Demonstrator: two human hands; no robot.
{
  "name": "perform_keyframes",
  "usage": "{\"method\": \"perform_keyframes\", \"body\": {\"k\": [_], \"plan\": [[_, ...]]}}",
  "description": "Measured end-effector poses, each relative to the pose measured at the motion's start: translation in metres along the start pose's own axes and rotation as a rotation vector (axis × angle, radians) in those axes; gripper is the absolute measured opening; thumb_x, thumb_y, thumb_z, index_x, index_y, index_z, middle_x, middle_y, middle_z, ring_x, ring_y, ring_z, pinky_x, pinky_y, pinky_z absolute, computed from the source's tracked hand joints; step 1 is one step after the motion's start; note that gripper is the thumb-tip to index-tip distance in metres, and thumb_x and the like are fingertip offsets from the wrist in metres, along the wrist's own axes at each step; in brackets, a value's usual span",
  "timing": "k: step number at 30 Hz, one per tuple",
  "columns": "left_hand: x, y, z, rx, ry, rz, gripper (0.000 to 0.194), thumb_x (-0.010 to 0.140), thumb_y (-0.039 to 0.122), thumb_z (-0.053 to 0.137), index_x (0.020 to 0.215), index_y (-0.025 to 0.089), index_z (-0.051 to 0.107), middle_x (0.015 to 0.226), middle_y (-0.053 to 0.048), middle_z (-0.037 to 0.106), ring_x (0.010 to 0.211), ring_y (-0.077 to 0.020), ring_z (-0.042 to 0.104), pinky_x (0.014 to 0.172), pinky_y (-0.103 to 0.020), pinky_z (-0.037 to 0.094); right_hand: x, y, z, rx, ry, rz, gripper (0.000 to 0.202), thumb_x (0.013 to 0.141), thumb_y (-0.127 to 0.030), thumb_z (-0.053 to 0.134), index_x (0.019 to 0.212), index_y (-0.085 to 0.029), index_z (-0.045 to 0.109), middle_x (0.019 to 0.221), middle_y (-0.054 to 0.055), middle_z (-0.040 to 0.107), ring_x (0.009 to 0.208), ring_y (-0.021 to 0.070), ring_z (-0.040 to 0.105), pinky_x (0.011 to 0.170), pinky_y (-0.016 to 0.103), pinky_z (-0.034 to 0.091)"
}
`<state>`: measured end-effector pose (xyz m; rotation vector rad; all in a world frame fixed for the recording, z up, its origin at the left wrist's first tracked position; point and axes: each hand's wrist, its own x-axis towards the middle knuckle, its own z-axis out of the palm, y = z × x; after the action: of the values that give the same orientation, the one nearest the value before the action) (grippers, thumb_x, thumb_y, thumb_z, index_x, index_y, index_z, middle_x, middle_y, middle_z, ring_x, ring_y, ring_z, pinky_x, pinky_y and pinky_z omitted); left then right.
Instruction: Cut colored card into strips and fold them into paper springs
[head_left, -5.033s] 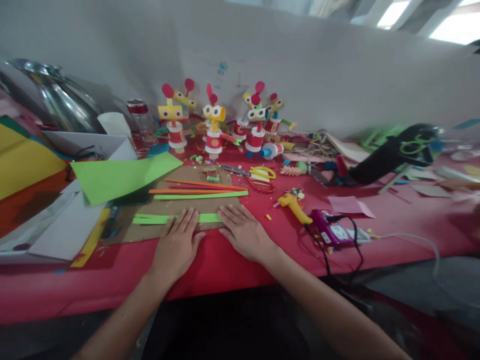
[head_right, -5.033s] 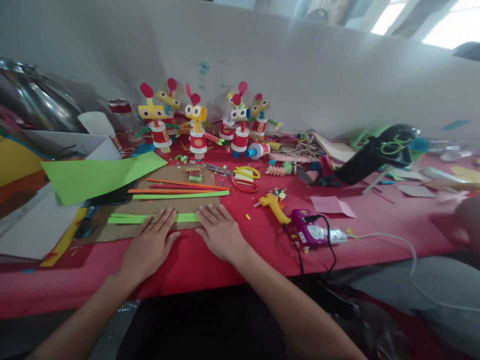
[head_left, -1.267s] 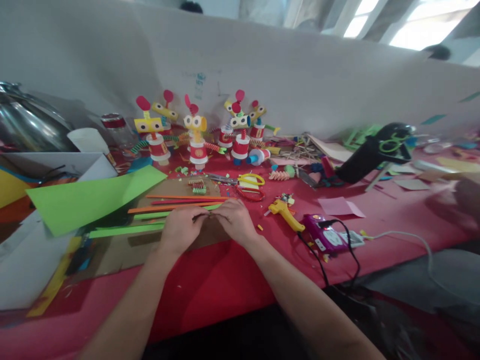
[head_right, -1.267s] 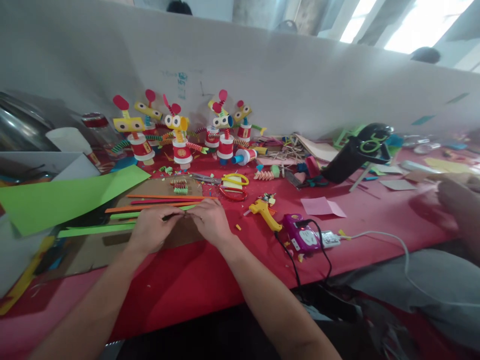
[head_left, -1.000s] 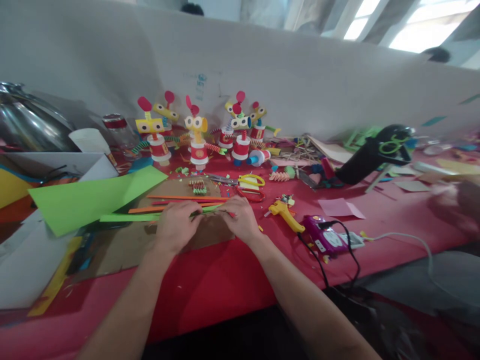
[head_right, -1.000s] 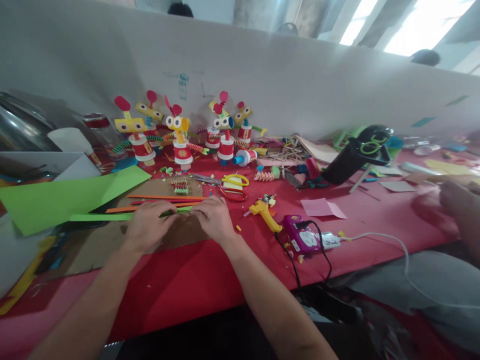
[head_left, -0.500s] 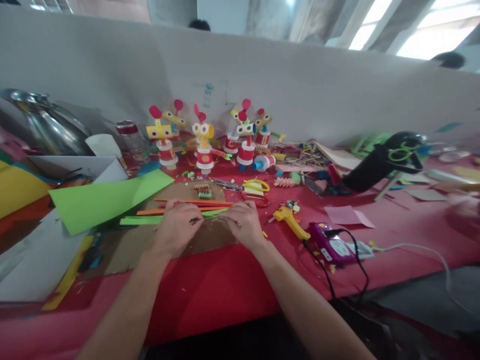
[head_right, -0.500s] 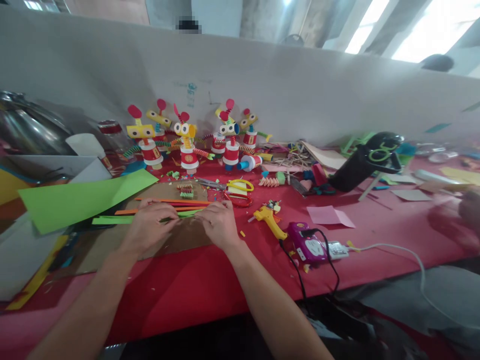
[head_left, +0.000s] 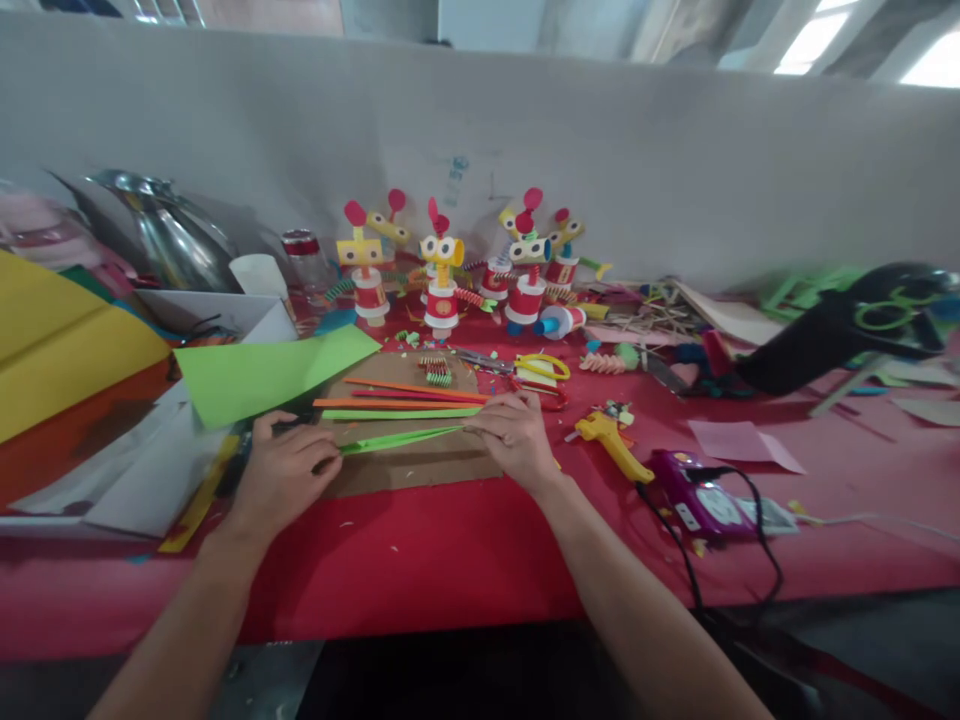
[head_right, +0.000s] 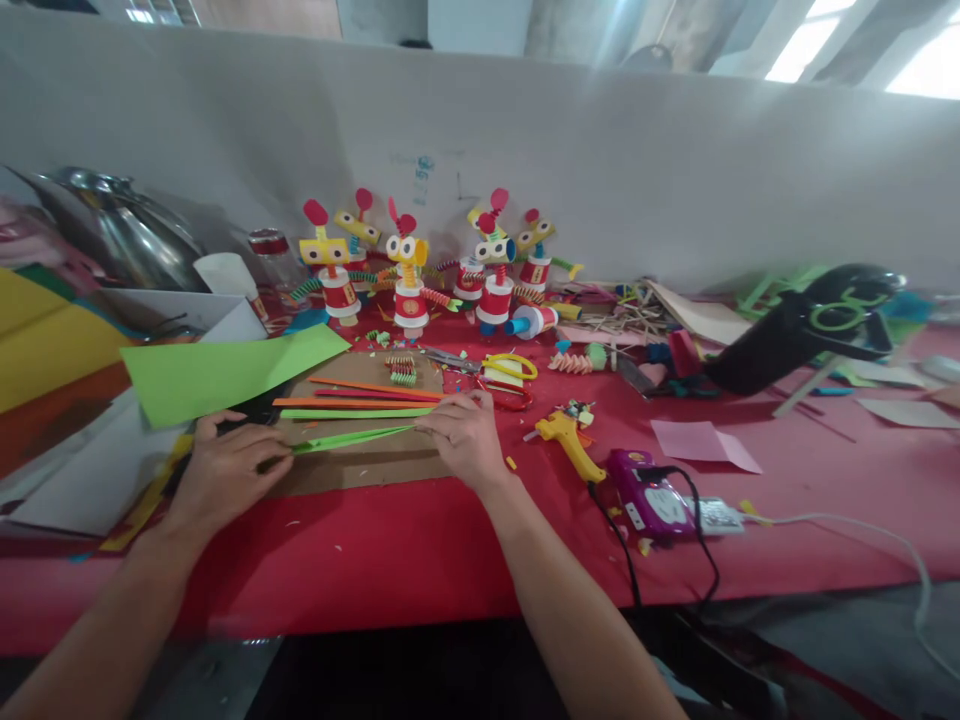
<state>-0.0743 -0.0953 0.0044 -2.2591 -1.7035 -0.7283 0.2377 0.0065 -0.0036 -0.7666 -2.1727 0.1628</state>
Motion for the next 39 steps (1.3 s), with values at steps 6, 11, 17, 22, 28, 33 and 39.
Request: {"method": "perform_keyframes", "body": {"k": [6, 11, 17, 22, 28, 33, 39], "plan": [[-0.004, -0.008, -0.006, 0.126, 0.076, -0.061, 0.018, 0.085, 0.026, 0.058, 0.072, 0.026, 0.07, 0.095, -0.002, 0.073, 0.088, -0.0225, 0.064, 0.098, -0.047, 0.031, 0.0, 0.0, -0.004, -0.03, 0.021, -0.044, 0.027, 0.088, -0.014, 0.058, 0.093, -0.034, 0.076, 0.082, -0.002, 0.076, 0.087, 0.0182, 0.062, 0.09, 0.041, 0.029], [0.0, 0.004, -0.013, 0.03, 0.138, -0.085, 0.016, 0.079, 0.04, 0.067, 0.085, 0.026, 0.072, 0.109, -0.006, 0.07, 0.102, -0.0277, 0.06, 0.098, -0.047, 0.033, 0.0, -0.001, -0.002, -0.044, 0.042, -0.032, 0.024, 0.089, -0.016, 0.059, 0.091, -0.032, 0.077, 0.082, -0.001, 0.076, 0.087, 0.0187, 0.062, 0.088, 0.041, 0.032], [0.013, 0.017, 0.003, -0.183, -0.012, -0.113, 0.025, 0.092, 0.028, 0.048, 0.101, 0.025, 0.072, 0.103, -0.005, 0.072, 0.097, -0.0209, 0.062, 0.087, -0.038, 0.045, -0.011, -0.008, -0.003, -0.045, -0.045, -0.077, 0.024, 0.089, -0.015, 0.058, 0.094, -0.031, 0.076, 0.085, 0.0, 0.076, 0.086, 0.0186, 0.061, 0.085, 0.039, 0.034], [0.013, 0.018, 0.018, -0.313, -0.175, -0.185, 0.022, 0.088, 0.031, 0.054, 0.093, 0.025, 0.074, 0.099, -0.004, 0.072, 0.092, -0.0196, 0.064, 0.084, -0.034, 0.049, -0.027, -0.013, -0.007, -0.112, -0.167, -0.14, 0.023, 0.09, -0.015, 0.056, 0.098, -0.026, 0.074, 0.092, 0.003, 0.074, 0.09, 0.0192, 0.059, 0.083, 0.038, 0.036], [0.012, 0.015, 0.02, -0.34, -0.178, -0.263, 0.024, 0.09, 0.027, 0.05, 0.097, 0.024, 0.074, 0.1, -0.005, 0.072, 0.09, -0.0187, 0.064, 0.084, -0.034, 0.049, -0.032, -0.009, -0.003, -0.181, -0.225, -0.151, 0.027, 0.089, -0.011, 0.054, 0.102, -0.024, 0.074, 0.084, 0.006, 0.068, 0.084, 0.0196, 0.055, 0.076, 0.035, 0.038], [0.013, 0.008, 0.022, -0.275, -0.235, -0.208, 0.019, 0.086, 0.031, 0.057, 0.09, 0.025, 0.074, 0.099, -0.004, 0.069, 0.088, -0.019, 0.062, 0.082, -0.033, 0.047, -0.033, -0.005, -0.001, -0.188, -0.225, -0.149, 0.027, 0.089, -0.009, 0.053, 0.102, -0.021, 0.073, 0.086, 0.007, 0.067, 0.085, 0.0202, 0.053, 0.076, 0.035, 0.04], [0.021, 0.02, 0.012, -0.164, -0.31, -0.116, 0.011, 0.086, 0.025, 0.056, 0.085, 0.021, 0.066, 0.092, -0.003, 0.069, 0.092, -0.0206, 0.059, 0.083, -0.035, 0.045, -0.032, -0.009, -0.003, -0.213, -0.253, -0.145, 0.024, 0.09, -0.01, 0.053, 0.104, -0.019, 0.071, 0.089, 0.007, 0.068, 0.086, 0.0205, 0.051, 0.077, 0.035, 0.039]]}}
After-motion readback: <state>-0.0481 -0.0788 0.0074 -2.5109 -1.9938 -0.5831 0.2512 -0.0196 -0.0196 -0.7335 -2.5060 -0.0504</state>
